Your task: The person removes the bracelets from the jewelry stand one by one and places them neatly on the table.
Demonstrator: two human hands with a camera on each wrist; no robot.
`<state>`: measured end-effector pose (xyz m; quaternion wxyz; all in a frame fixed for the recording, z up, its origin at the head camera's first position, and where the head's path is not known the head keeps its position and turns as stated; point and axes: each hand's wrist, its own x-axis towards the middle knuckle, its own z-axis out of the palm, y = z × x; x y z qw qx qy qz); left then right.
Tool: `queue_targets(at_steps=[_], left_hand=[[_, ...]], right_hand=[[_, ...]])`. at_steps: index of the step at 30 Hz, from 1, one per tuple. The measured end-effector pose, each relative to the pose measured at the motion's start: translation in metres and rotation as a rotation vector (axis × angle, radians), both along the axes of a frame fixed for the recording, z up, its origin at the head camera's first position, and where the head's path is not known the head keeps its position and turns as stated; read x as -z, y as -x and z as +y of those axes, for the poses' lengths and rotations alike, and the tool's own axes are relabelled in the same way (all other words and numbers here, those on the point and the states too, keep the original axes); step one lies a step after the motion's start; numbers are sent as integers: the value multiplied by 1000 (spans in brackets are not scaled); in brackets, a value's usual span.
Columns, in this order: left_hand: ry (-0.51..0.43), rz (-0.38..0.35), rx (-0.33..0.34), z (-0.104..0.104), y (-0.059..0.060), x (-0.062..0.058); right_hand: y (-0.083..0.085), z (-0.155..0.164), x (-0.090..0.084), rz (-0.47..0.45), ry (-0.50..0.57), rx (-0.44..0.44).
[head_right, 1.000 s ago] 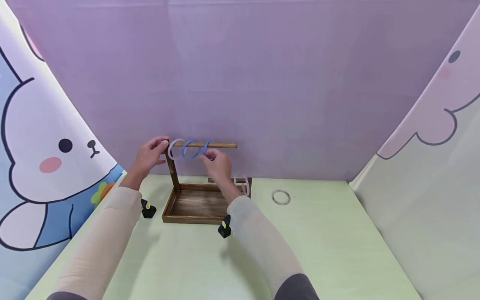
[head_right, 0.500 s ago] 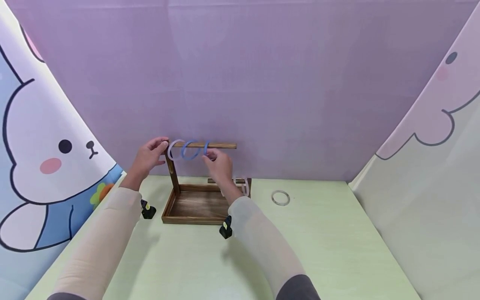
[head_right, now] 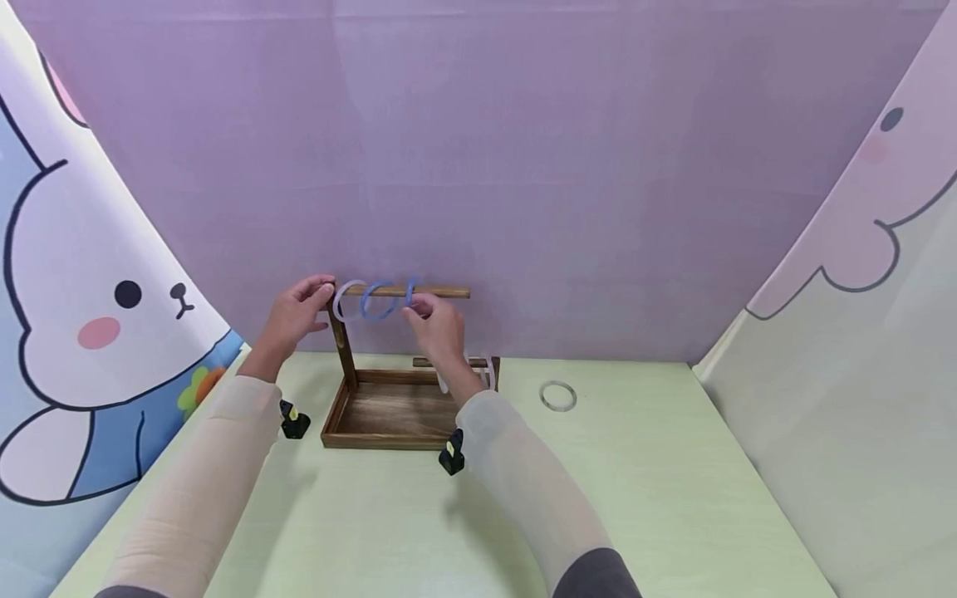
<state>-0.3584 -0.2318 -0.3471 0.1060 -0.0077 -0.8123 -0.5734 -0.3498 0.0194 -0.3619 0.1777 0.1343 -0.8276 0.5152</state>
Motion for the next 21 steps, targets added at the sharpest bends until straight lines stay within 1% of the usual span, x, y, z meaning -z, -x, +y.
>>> queue_targets(at_steps=[6, 13, 21], left_hand=[[2, -2, 8, 0, 0, 1], [17, 2, 5, 0, 1, 0], [21, -3, 5, -1, 1, -1]], right_hand=[[0, 1, -1, 3, 12, 5], [4, 4, 0, 10, 33, -10], [4, 11, 0, 2, 11, 0]])
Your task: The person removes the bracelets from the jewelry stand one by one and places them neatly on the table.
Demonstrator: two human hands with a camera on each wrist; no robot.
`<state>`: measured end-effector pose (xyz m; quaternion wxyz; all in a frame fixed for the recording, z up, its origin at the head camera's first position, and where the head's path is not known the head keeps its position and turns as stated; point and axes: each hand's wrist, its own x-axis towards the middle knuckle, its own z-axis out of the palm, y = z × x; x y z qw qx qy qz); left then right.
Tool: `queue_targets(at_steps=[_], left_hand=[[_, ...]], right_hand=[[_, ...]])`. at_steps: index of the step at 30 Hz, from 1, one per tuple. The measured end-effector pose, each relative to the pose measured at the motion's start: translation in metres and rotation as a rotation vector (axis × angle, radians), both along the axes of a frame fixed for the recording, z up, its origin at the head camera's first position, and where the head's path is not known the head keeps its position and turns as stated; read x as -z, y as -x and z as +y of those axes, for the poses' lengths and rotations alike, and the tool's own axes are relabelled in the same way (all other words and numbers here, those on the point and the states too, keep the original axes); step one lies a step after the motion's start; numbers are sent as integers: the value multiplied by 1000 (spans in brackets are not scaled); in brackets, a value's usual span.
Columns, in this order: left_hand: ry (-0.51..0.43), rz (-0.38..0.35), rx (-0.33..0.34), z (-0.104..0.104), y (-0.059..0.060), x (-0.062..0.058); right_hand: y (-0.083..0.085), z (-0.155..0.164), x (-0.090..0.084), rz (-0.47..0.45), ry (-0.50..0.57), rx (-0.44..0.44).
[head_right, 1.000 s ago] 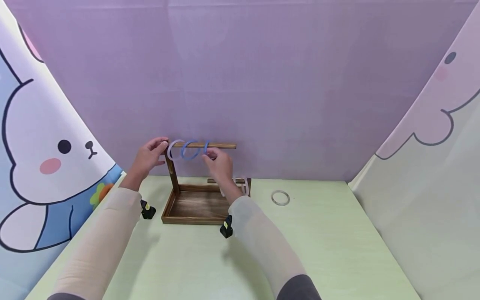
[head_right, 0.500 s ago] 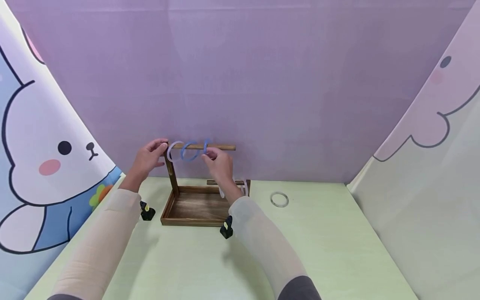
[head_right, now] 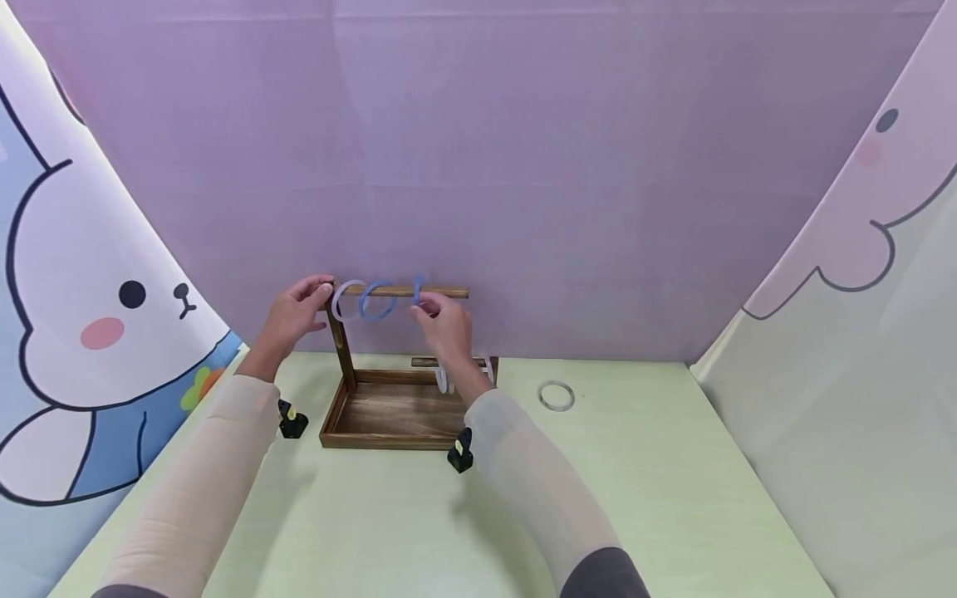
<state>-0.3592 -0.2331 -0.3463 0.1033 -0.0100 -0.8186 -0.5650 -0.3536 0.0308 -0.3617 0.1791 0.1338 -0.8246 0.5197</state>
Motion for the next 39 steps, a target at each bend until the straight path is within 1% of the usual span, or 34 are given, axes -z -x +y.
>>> queue_targets(at_steps=[10, 15, 19, 25, 27, 32, 39], left_hand=[[7, -2, -11, -2, 2, 1], [4, -6, 0, -2, 2, 1], [2, -15, 2, -2, 1, 1], [-1, -17, 3, -2, 1, 1], [0, -17, 4, -2, 1, 1], [-1, -17, 5, -2, 1, 0], [-10, -14, 7, -2, 0, 1]], right_hand=[[-1, 11, -2, -24, 24, 0], [0, 17, 0, -22, 24, 14], [1, 22, 1, -6, 39, 17], [3, 30, 2, -33, 69, 18], [3, 32, 2, -29, 80, 16], [4, 38, 3, 6, 73, 42], [4, 45, 4, 8, 49, 72]])
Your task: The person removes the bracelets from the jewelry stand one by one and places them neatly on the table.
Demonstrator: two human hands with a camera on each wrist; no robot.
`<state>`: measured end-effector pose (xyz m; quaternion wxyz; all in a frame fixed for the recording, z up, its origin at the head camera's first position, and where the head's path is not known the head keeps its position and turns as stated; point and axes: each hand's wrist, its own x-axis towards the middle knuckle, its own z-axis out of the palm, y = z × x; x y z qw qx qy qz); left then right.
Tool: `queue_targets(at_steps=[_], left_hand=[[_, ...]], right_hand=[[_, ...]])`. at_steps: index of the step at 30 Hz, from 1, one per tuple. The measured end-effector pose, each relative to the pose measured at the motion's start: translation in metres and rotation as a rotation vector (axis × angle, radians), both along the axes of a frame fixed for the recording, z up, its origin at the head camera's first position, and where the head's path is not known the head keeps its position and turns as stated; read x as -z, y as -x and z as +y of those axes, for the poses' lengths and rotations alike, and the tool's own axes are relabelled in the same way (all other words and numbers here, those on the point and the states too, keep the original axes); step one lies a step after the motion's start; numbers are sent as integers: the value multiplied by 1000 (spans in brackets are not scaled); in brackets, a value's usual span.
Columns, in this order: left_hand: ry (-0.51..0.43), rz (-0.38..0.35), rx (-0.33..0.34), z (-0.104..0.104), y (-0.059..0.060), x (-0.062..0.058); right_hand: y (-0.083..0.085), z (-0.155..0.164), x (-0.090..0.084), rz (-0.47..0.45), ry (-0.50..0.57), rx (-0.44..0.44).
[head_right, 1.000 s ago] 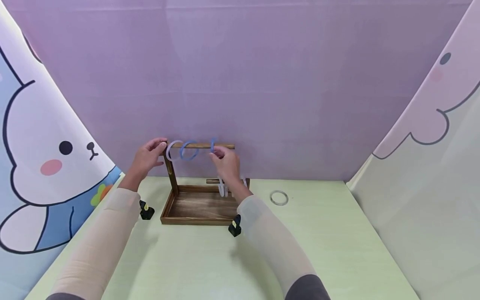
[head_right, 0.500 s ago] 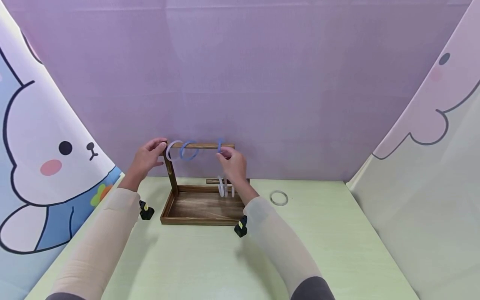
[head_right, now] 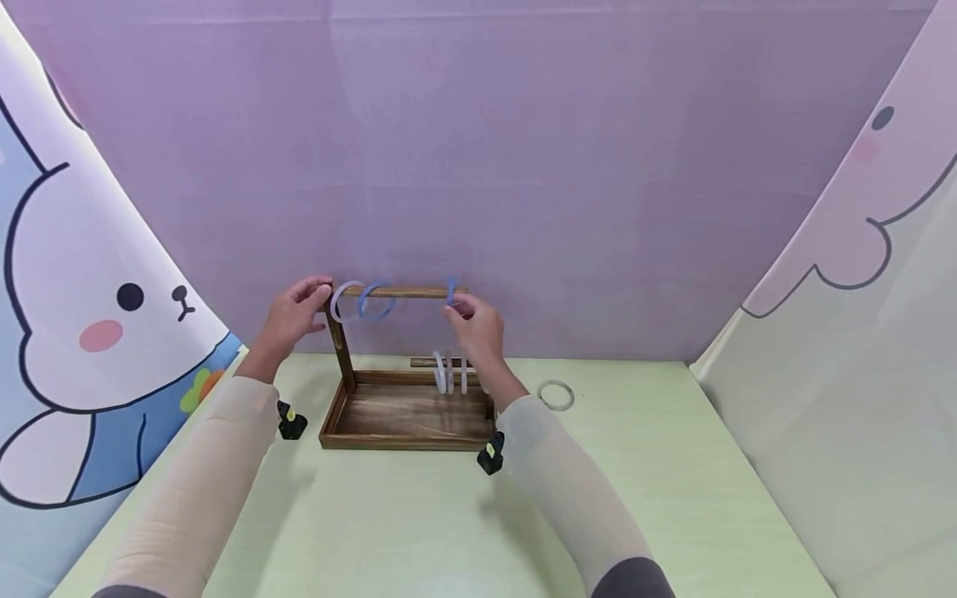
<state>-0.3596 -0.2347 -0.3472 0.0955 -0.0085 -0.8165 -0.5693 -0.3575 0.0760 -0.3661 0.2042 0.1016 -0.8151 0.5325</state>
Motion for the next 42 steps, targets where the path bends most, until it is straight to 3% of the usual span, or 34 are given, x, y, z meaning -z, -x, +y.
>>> queue_targets(at_steps=[21, 42], left_hand=[[1, 3, -6, 1, 1, 1], [14, 5, -9, 2, 0, 0]], right_hand=[[0, 29, 1, -31, 11, 41], [3, 66, 17, -38, -41, 63]])
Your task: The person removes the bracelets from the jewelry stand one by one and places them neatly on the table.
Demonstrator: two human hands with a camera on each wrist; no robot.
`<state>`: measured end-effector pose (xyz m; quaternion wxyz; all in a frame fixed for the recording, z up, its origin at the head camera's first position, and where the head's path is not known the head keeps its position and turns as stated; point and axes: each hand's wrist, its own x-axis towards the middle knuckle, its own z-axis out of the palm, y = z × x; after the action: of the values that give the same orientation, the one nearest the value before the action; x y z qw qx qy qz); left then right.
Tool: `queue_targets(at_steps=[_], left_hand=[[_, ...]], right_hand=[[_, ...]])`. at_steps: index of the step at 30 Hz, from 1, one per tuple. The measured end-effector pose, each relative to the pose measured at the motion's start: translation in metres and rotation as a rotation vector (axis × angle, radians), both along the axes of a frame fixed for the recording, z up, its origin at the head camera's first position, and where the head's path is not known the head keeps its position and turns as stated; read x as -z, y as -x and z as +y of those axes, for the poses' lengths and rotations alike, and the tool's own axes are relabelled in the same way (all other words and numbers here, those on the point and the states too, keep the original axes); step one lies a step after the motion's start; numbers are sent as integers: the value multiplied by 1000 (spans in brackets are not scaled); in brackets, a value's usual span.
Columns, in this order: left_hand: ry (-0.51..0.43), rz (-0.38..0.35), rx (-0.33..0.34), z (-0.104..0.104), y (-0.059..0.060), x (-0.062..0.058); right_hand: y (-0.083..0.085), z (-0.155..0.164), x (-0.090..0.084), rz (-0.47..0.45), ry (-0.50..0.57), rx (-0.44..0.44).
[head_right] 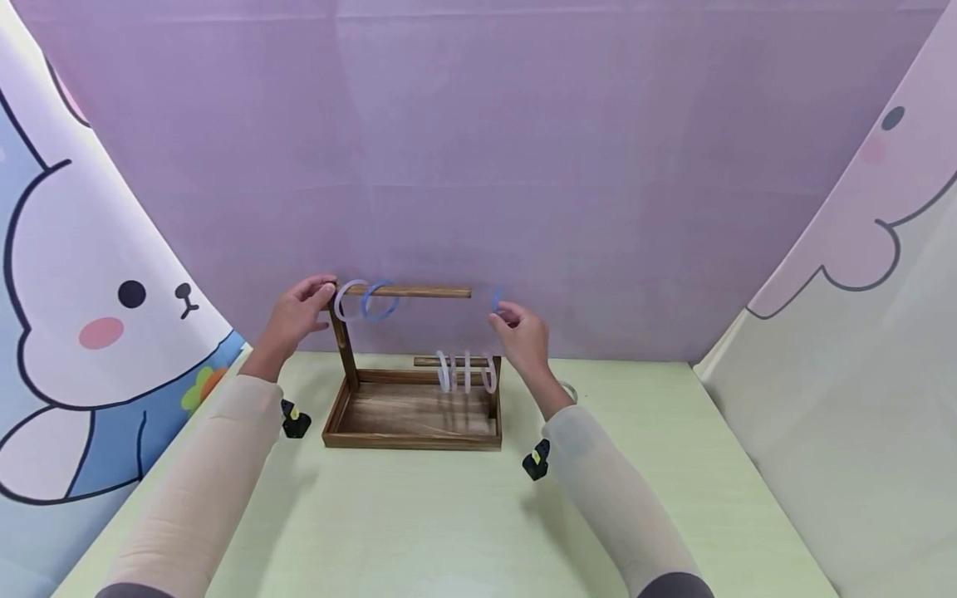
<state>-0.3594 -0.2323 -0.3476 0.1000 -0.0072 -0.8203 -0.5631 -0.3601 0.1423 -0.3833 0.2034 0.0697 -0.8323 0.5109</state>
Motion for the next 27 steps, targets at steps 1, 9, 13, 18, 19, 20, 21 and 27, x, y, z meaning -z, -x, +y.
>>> queue_targets(at_steps=[1, 9, 13, 18, 19, 20, 21, 27], left_hand=[[0, 1, -2, 0, 0, 0], [-3, -4, 2, 1, 0, -2], [-2, -10, 6, 2, -1, -1], [-2, -6, 3, 1, -1, 0], [-2, -4, 3, 1, 0, 0], [-2, -3, 0, 1, 0, 0], [-1, -3, -2, 1, 0, 0], [-11, -14, -2, 0, 1, 0]], right_hand=[[0, 2, 0, 0, -3, -1], [1, 15, 6, 36, -68, 10], [0, 20, 9, 41, -97, 11], [0, 28, 14, 47, -129, 14], [-1, 29, 15, 51, -138, 14], [-1, 31, 15, 51, -144, 13], [-1, 32, 16, 48, -150, 13], [-3, 43, 22, 14, -214, 20]])
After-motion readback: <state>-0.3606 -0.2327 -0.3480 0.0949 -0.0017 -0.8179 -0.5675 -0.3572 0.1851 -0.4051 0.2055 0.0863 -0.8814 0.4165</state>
